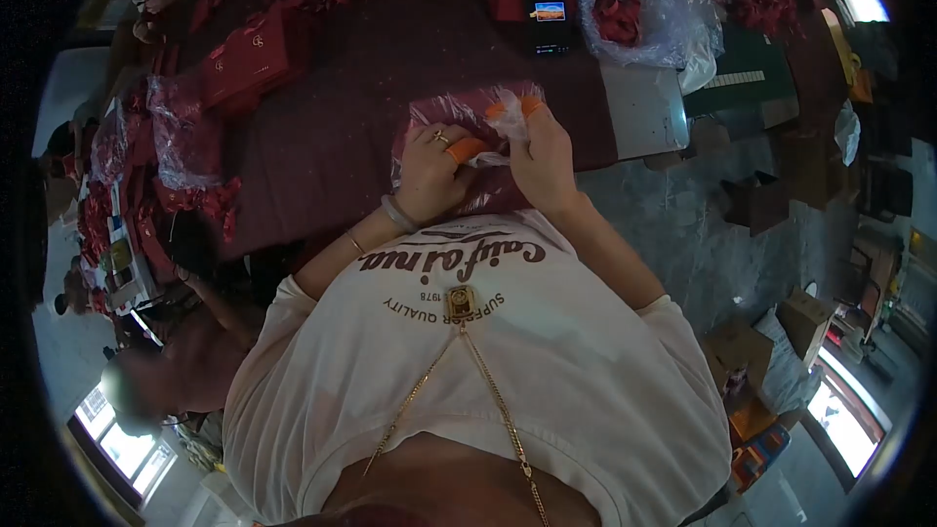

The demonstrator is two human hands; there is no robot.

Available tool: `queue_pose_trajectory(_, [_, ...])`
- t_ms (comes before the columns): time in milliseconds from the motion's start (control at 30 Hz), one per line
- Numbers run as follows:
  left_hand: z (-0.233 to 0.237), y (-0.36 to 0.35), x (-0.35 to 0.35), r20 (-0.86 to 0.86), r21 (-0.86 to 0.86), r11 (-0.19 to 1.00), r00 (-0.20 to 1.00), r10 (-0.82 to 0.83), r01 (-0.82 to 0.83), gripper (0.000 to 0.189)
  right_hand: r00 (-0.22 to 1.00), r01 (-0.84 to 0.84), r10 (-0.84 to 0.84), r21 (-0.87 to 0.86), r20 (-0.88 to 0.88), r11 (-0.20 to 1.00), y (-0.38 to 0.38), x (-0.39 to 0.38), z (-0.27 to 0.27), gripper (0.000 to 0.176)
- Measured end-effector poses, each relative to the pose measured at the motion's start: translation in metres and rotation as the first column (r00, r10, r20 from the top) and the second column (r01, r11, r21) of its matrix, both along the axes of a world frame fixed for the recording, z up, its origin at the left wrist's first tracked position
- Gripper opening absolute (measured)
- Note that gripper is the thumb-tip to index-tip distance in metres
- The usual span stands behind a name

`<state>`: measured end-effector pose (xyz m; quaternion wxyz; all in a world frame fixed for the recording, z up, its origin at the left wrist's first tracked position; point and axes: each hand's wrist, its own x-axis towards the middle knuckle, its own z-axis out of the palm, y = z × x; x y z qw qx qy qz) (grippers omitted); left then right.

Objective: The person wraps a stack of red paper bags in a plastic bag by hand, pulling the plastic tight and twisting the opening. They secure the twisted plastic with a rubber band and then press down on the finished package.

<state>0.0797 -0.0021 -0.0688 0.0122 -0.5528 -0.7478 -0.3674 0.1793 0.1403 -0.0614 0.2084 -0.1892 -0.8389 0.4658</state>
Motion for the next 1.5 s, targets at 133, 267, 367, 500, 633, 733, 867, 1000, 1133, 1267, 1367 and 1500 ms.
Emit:
queue_pose_trajectory(133, [0.001,-0.002,-0.004,0.101,0.049,0.997,0.993,-0.061,0.056,0.016,0.987,-0.111,0.071,0.284,0.147,0.952,-0.002,-0.006,0.003,0.019])
queue_pose_trajectory(267, [0.007,-0.001,-0.013,0.345,0.197,0.978,0.929,-0.133,0.066,0.022,0.975,-0.160,0.163,-0.032,0.151,0.987,0.011,-0.004,0.004,0.025])
queue_pose_trajectory(367, [0.014,0.007,-0.005,0.896,0.274,0.890,0.433,-0.098,-0.364,0.042,0.965,-0.240,0.260,0.268,-0.041,0.933,0.007,-0.006,0.002,0.031])
queue_pose_trajectory(500, [0.018,0.004,-0.004,0.903,0.293,0.893,0.405,-0.141,-0.342,0.041,0.968,-0.239,0.166,0.496,0.187,0.835,-0.002,-0.012,0.012,0.033])
queue_pose_trajectory(633, [0.023,-0.004,-0.018,0.658,0.191,0.982,0.744,-0.115,-0.017,0.049,0.892,-0.430,0.303,0.424,0.337,0.797,0.004,-0.011,-0.003,0.043])
queue_pose_trajectory(733, [0.035,-0.004,-0.040,0.172,0.128,0.991,0.983,-0.064,0.043,0.066,0.926,-0.378,0.315,0.484,0.209,0.789,0.005,-0.011,-0.003,0.041])
queue_pose_trajectory(867, [0.030,-0.003,-0.045,0.283,0.092,0.994,0.955,-0.089,0.066,0.085,0.941,-0.336,0.318,0.461,0.120,0.821,0.006,-0.012,-0.005,0.037])
queue_pose_trajectory(1000, [0.021,0.001,-0.028,0.133,-0.072,0.994,0.988,-0.077,0.088,0.054,0.952,-0.291,0.302,0.434,0.047,0.853,0.007,-0.012,-0.004,0.034])
queue_pose_trajectory(1133, [0.015,-0.006,-0.022,0.616,0.117,0.987,0.772,-0.156,0.107,0.034,0.904,-0.309,0.327,0.106,-0.277,0.945,0.016,-0.011,-0.001,0.026])
queue_pose_trajectory(1267, [0.006,-0.008,-0.020,0.729,0.218,0.976,0.662,-0.174,0.016,0.033,0.998,-0.061,0.066,-0.544,-0.010,0.837,0.013,0.006,0.012,0.035])
queue_pose_trajectory(1367, [0.002,-0.010,-0.023,0.503,0.034,0.992,0.855,-0.123,0.123,0.025,0.996,-0.062,0.005,-0.672,-0.087,0.737,0.009,0.013,0.009,0.045])
queue_pose_trajectory(1500, [0.007,-0.001,-0.011,0.125,-0.114,0.993,0.992,-0.018,0.033,0.015,0.904,-0.278,0.350,-0.285,0.245,0.917,0.016,0.005,-0.005,0.038])
